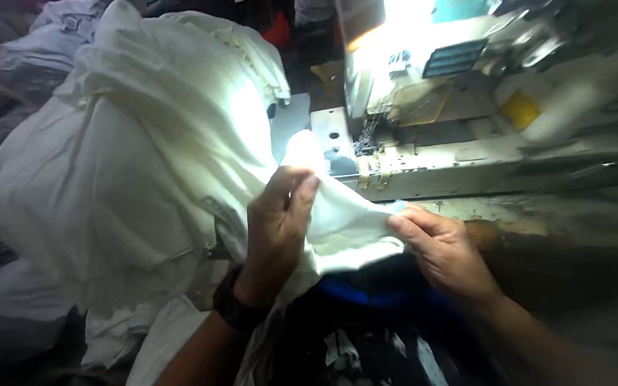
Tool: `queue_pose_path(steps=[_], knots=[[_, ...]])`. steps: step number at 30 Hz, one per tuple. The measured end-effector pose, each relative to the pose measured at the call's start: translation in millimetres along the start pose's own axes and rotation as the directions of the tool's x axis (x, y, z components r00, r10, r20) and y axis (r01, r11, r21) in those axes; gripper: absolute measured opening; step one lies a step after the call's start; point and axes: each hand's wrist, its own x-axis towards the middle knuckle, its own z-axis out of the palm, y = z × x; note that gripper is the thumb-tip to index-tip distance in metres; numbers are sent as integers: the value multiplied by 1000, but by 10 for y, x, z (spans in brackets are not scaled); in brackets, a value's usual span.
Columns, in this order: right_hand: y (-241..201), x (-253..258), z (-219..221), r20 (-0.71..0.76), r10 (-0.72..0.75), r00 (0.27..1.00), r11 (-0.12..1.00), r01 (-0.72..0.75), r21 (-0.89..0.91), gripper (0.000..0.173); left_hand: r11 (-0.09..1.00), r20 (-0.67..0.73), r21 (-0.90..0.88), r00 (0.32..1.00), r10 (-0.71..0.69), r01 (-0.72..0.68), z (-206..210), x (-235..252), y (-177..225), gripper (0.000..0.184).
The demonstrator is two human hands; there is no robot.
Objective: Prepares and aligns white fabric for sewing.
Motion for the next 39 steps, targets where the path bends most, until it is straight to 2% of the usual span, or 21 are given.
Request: queue_pose_path(steps=[2,3,5,7,10,11,13,15,17,18,19,20,24,27,30,32,33,34,36,38,39], knots=[[76,158,3,-24,245,969,938,-231,257,25,959,115,245,986,120,-145,98,496,-136,14],[119,218,-8,-5,336,942,878,-311,364,27,928,182,324,975,130,-185,170,721,-294,15],[204,330,-28,37,432,901,782,-395,482,31,878,358,440,934,18,-186,335,1054,-598,14],[300,407,-58,51,461,886,754,-422,503,32,847,468,512,873,-136,-142,564,1273,-829,16],[402,523,-70,22,437,899,809,-404,427,34,854,431,516,882,-190,-68,845,1488,-1024,26],[415,548,-61,14,417,909,837,-390,384,35,870,419,491,887,-194,-41,842,1502,-1116,33],[429,576,-40,8,371,929,882,-355,310,35,891,391,453,897,-207,8,640,1440,-1643,36],[432,571,-22,-1,345,939,899,-331,287,35,906,397,408,872,-285,110,473,1391,-1969,38],[445,551,-22,-20,328,944,909,-310,280,34,913,365,400,898,-244,85,564,1379,-1873,38],[452,541,-22,-31,313,949,919,-294,262,35,901,353,428,904,-241,73,683,1407,-1630,39],[446,536,-23,-40,296,954,931,-278,238,34,880,366,460,876,-314,123,813,1483,-1270,43],[429,533,-22,-44,286,957,937,-270,221,34,868,364,487,882,-300,94,914,1520,-1097,45],[366,573,-9,-66,330,942,932,-314,180,38,865,400,502,891,-213,-19,974,1561,-1034,42],[380,630,-9,-65,355,933,929,-344,138,39,856,419,518,870,-259,6,974,1592,-1025,39],[332,641,-112,9,380,925,925,-380,14,40,818,423,574,846,-324,26,979,1651,-995,41],[264,530,-210,2,320,947,938,-317,-139,46,763,405,646,840,-360,16,933,1659,-902,41],[229,436,-245,-36,219,975,946,-221,-239,44,769,389,639,863,-324,1,861,1597,-875,39],[215,350,-280,-76,61,995,935,-83,-345,39,808,369,589,899,-235,-30,755,1479,-856,33],[189,297,-323,-109,-231,967,838,141,-528,25,876,305,454,952,18,-162,532,1108,-771,21],[171,396,-289,-57,-343,938,728,227,-647,34,866,301,395,934,193,-306,434,716,-666,20],[200,487,-252,-19,-367,930,704,264,-659,32,840,321,414,920,226,-351,450,606,-681,20]])
